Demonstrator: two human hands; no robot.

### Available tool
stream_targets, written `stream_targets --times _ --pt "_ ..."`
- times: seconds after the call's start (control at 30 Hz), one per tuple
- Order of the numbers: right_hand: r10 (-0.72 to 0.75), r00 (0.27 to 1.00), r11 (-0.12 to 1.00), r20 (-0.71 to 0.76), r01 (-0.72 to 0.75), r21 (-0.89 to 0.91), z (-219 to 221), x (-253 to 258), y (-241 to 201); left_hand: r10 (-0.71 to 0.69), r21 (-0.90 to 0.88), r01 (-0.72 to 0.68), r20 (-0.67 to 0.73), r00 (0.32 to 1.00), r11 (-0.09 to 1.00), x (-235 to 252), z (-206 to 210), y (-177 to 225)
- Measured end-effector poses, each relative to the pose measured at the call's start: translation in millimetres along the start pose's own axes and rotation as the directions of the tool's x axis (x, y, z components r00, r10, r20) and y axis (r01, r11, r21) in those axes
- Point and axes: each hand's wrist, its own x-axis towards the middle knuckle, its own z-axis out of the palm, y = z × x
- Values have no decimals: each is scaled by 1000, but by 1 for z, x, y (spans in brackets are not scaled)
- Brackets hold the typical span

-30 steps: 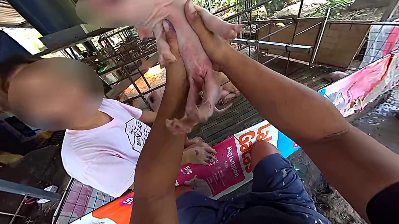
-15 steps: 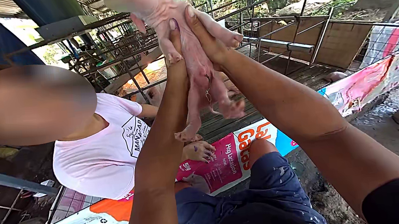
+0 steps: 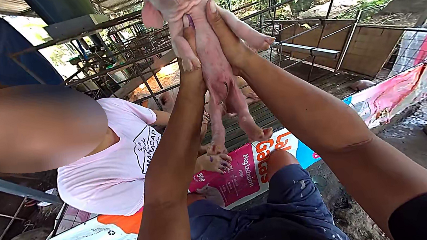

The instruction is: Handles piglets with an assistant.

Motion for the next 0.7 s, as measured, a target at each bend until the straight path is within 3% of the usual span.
stream_targets --times 0.13,0.27,0.7 --pt "10 1000 1000 -4 -10 -9 2 -3 -5 -24 -9 24 -5 1000 1000 -3 2 3" --pt "50 998 999 -30 -50 -2 3 -2 -4 -165 -48 165 11 986 985 0 -6 -6" --pt "28 999 999 -25 -28 -20 3 -4 -4 -211 -73 212 14 977 975 -1 -11 -14"
